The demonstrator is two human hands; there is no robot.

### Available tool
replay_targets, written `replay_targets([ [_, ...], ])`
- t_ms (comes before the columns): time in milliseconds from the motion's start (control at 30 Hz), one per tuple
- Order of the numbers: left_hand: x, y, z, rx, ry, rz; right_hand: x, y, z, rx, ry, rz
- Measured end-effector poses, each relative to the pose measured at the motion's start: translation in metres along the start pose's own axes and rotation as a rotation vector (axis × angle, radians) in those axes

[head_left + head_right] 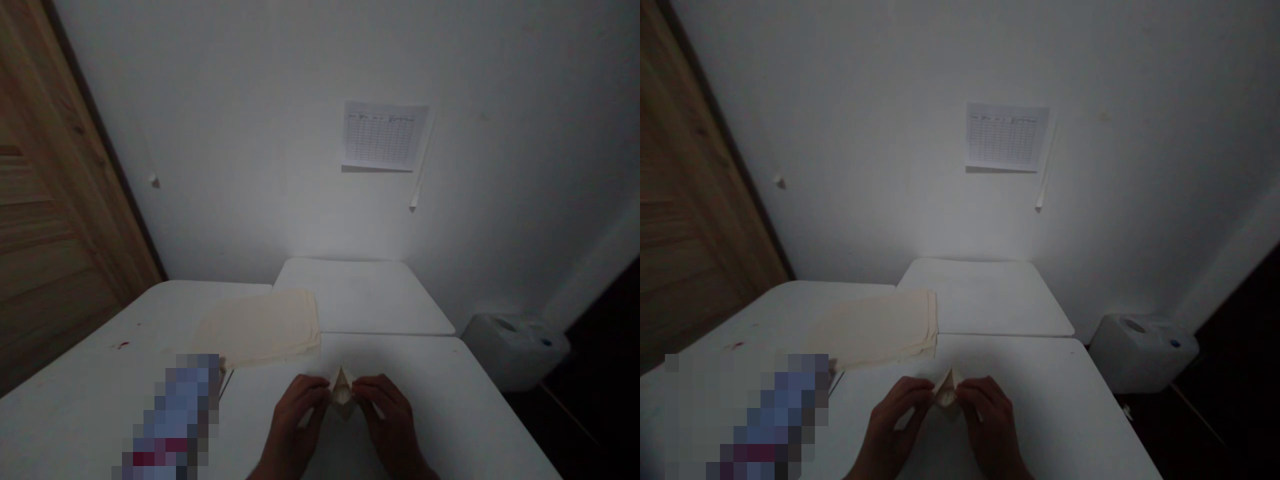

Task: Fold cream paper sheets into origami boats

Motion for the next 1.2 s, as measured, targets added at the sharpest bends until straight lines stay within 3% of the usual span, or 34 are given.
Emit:
replay_targets([
  [300,0.0,-0.007,-0.013,-0.306,-0.071,0.058,-0.005,-0.007,0.011,0.098,-0.042,0.102],
  [567,0.003,-0.008,-0.007,-0.33,-0.079,-0.005,0.001,-0.009,0.003,0.067,-0.034,0.057],
  [767,0.01,-0.015,-0.021,-0.473,-0.129,-0.063,0.003,-0.011,-0.004,0.087,-0.022,0.052],
  [900,0.013,-0.018,-0.026,-0.467,-0.153,-0.121,0.005,-0.014,-0.004,0.126,-0.011,0.036],
  [1200,0.015,-0.021,-0.027,-0.408,0.048,-0.08,0.011,-0.012,-0.002,0.265,-0.041,0.023],
])
Point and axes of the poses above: each hand's wrist, its own y-axis towards the middle knuckle, its own x-axis out of the palm, z = x × y, the point moved 1 cm from there along y, towards the middle knuckle, and after that the axes turned 3 degrees about -z, right-handed, at the moved point
